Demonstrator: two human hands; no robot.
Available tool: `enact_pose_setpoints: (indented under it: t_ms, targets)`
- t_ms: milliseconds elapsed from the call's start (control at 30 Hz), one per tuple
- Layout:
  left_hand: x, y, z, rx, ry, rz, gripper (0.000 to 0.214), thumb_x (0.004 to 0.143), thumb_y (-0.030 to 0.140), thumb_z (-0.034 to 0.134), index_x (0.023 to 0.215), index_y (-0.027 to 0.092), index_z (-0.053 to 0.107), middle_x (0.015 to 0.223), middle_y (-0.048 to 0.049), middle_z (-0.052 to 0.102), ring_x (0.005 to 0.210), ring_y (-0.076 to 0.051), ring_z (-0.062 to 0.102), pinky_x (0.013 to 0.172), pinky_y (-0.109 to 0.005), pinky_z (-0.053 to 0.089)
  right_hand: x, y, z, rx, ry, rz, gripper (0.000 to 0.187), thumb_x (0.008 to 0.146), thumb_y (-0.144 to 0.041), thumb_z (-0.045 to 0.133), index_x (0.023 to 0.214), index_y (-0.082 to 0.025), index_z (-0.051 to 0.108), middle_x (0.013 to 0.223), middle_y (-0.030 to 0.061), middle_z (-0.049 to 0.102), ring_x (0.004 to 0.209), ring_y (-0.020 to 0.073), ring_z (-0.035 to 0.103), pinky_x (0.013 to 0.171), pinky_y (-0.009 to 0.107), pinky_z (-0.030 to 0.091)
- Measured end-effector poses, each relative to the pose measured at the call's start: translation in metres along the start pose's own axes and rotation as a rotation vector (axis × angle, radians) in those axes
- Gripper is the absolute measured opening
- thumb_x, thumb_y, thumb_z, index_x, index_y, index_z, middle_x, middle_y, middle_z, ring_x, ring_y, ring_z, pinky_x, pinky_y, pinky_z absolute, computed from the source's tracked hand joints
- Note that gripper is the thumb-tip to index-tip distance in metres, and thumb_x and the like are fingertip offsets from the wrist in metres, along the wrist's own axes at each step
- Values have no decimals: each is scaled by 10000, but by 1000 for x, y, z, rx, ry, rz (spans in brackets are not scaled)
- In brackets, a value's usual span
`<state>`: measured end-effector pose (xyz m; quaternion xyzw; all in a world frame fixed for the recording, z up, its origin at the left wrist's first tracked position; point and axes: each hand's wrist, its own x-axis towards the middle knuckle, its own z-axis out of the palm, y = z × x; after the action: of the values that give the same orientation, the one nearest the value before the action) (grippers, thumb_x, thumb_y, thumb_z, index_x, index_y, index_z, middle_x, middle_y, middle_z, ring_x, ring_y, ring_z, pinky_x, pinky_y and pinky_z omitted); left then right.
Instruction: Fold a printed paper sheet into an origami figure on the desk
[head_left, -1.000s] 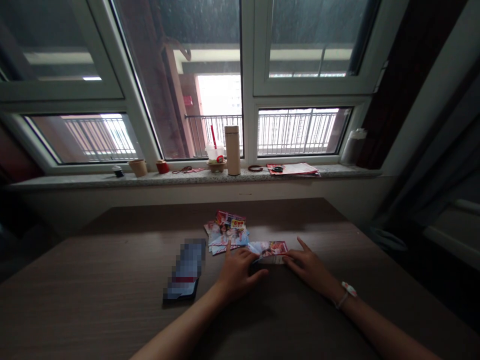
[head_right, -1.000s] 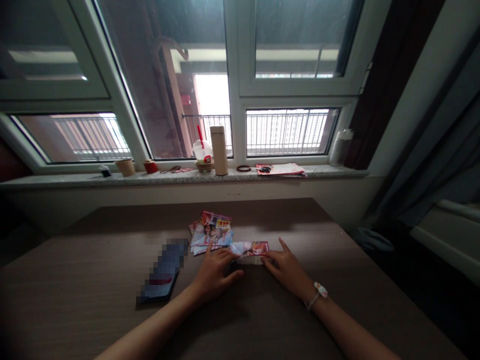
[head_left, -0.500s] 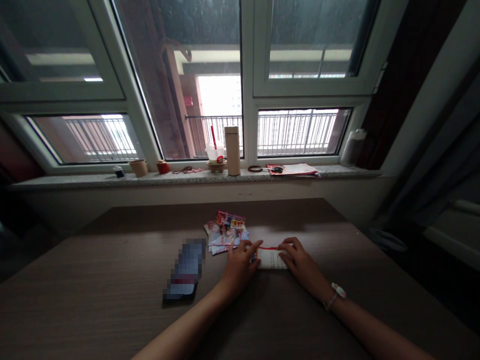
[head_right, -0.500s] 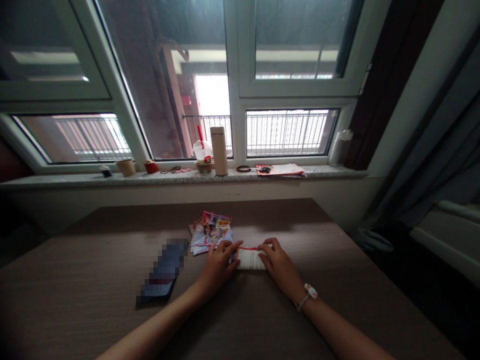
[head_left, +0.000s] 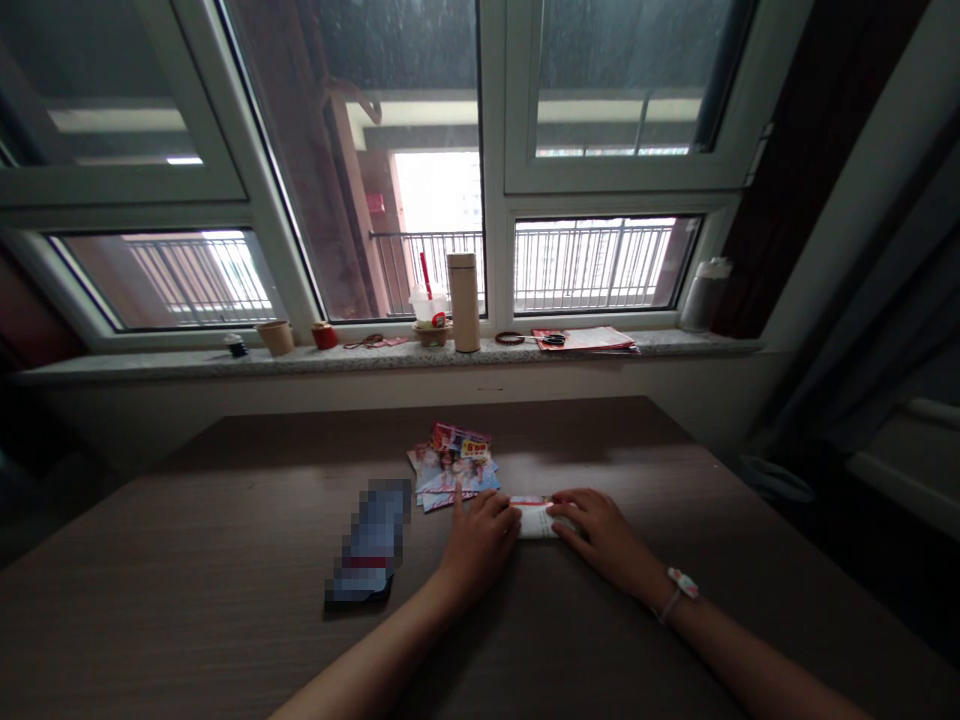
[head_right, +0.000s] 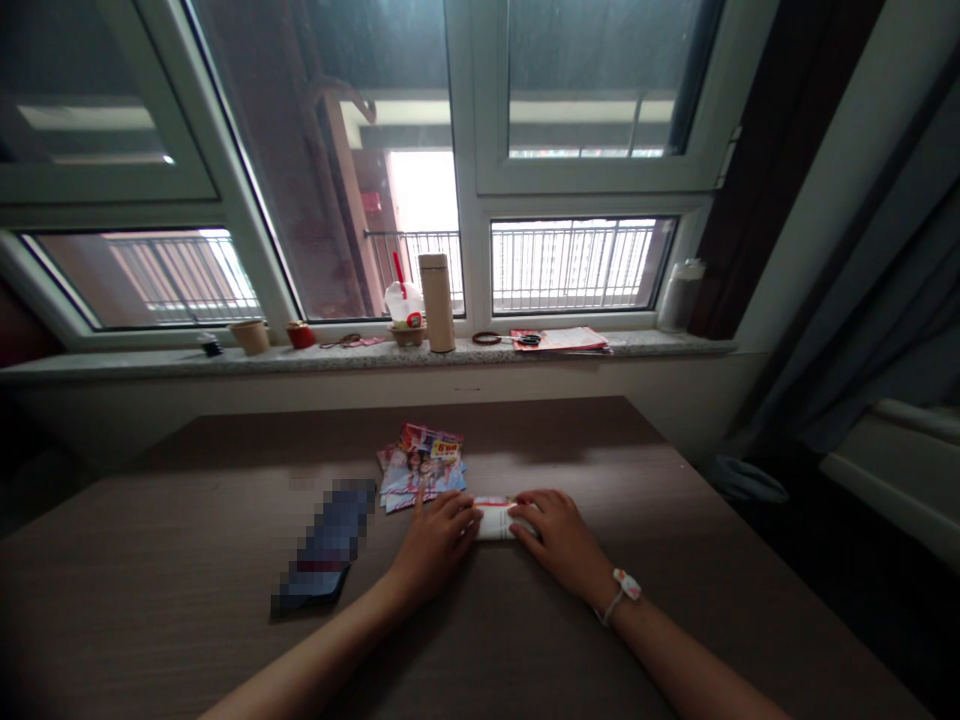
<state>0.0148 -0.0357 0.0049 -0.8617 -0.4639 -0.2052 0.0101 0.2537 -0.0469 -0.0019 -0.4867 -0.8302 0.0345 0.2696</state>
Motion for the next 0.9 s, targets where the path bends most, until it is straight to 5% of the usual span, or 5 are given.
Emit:
enact_pose_setpoints:
  t_ms: [300, 900]
  targets:
    - [-1, 1, -5, -5, -14, -53, 232, 953, 267, 556, 1148, 322, 669, 1267, -26, 670, 1260, -296, 521, 1151, -726, 143, 1, -2, 2, -42, -36, 19, 304, 999, -356, 471, 1248, -317, 641, 1264, 70, 653, 1188, 243, 581, 1050, 486, 427]
    - [0, 1, -6, 8, -7, -57, 222, 964, 311, 564, 1162, 326, 662, 1235, -14, 669, 1239, -283, 505, 1146, -752, 47, 1, -8, -1, -104, 10, 13, 307, 1004, -311, 451, 1263, -301, 615, 1154, 74, 663, 1091, 243, 588, 1093, 560, 349]
